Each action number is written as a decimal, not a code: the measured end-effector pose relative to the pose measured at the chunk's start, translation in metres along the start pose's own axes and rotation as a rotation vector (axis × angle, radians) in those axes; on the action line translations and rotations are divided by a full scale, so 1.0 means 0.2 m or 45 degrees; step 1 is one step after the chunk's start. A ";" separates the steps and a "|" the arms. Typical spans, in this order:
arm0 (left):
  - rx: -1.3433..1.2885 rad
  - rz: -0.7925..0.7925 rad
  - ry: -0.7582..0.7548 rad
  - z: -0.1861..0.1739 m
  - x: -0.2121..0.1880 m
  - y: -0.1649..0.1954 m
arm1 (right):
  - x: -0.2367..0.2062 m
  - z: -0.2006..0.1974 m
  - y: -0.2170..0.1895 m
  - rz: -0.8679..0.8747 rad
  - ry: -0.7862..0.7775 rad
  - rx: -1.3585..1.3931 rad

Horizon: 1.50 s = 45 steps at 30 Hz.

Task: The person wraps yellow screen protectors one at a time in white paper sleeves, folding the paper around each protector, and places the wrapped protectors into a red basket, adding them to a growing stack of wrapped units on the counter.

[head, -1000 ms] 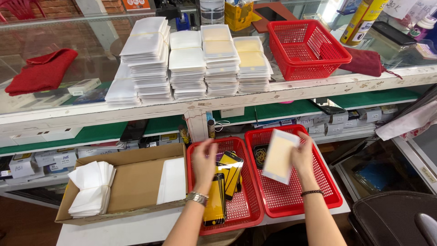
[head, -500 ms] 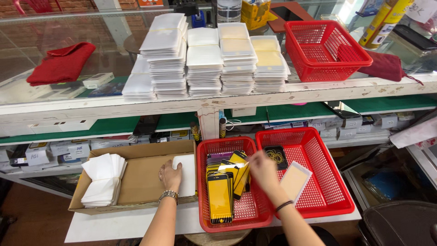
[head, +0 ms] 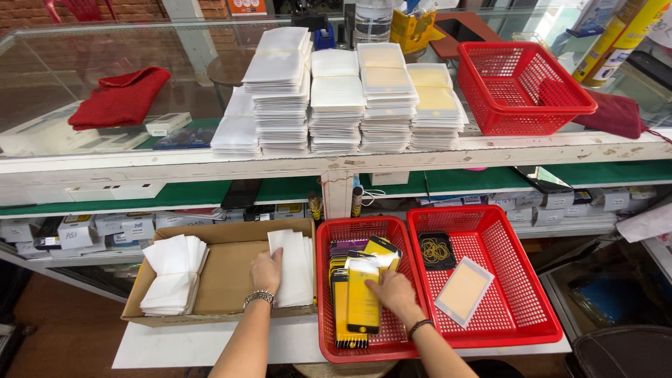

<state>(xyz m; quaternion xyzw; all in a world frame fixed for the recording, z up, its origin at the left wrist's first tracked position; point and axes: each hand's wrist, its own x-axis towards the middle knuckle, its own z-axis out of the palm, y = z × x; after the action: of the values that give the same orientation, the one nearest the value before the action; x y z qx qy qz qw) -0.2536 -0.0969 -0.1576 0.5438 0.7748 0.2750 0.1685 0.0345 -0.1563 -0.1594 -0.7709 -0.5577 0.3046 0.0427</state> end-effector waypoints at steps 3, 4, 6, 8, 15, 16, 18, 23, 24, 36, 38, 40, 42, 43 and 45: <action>-0.086 -0.008 0.026 -0.04 0.06 0.00 | 0.07 -0.14 0.02 -0.333 0.137 0.132; -0.243 -0.057 -0.007 -0.05 0.08 0.03 | 0.08 -0.21 0.01 -0.316 0.158 0.195; -0.602 -0.111 -0.146 -0.06 0.10 0.11 | 0.12 -0.37 -0.04 -0.487 0.266 0.719; -1.008 -0.123 -0.364 -0.05 0.06 0.23 | 0.13 -0.53 -0.09 -0.691 0.345 1.416; -1.306 0.164 -0.757 0.01 -0.17 0.51 | 0.09 -0.73 -0.21 -0.961 0.337 2.011; -1.328 0.165 -0.780 0.01 -0.18 0.53 | 0.08 -0.73 -0.21 -0.952 0.322 2.000; -1.325 0.128 -0.810 0.01 -0.20 0.56 | 0.06 -0.71 -0.19 -0.936 0.292 1.979; -1.247 0.060 -0.922 -0.01 -0.21 0.59 | 0.06 -0.73 -0.13 -0.910 0.278 1.735; -1.243 0.059 -0.973 -0.01 -0.21 0.59 | 0.07 -0.75 -0.12 -0.911 0.277 1.650; -1.282 0.012 -1.139 0.03 -0.19 0.64 | 0.12 -0.90 -0.10 -0.849 0.080 1.273; -1.293 0.025 -1.161 0.05 -0.18 0.66 | 0.12 -0.92 -0.11 -0.840 0.069 1.140; -1.318 0.024 -1.169 0.06 -0.18 0.67 | 0.12 -0.95 -0.12 -0.869 0.046 1.122; -1.287 0.023 -1.176 0.08 -0.17 0.69 | 0.11 -0.98 -0.12 -0.937 0.013 1.213; -1.273 0.024 -1.181 0.09 -0.17 0.70 | 0.11 -0.99 -0.12 -0.997 0.006 1.154; -1.360 0.007 -1.133 0.10 -0.16 0.74 | 0.09 -0.97 -0.13 -1.119 -0.012 1.037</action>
<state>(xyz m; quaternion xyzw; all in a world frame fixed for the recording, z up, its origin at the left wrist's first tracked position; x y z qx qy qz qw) -0.1207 -0.0835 -0.0847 0.4492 0.3892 0.3700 0.7140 0.1172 -0.0767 0.0011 -0.3885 -0.6629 0.4509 0.4542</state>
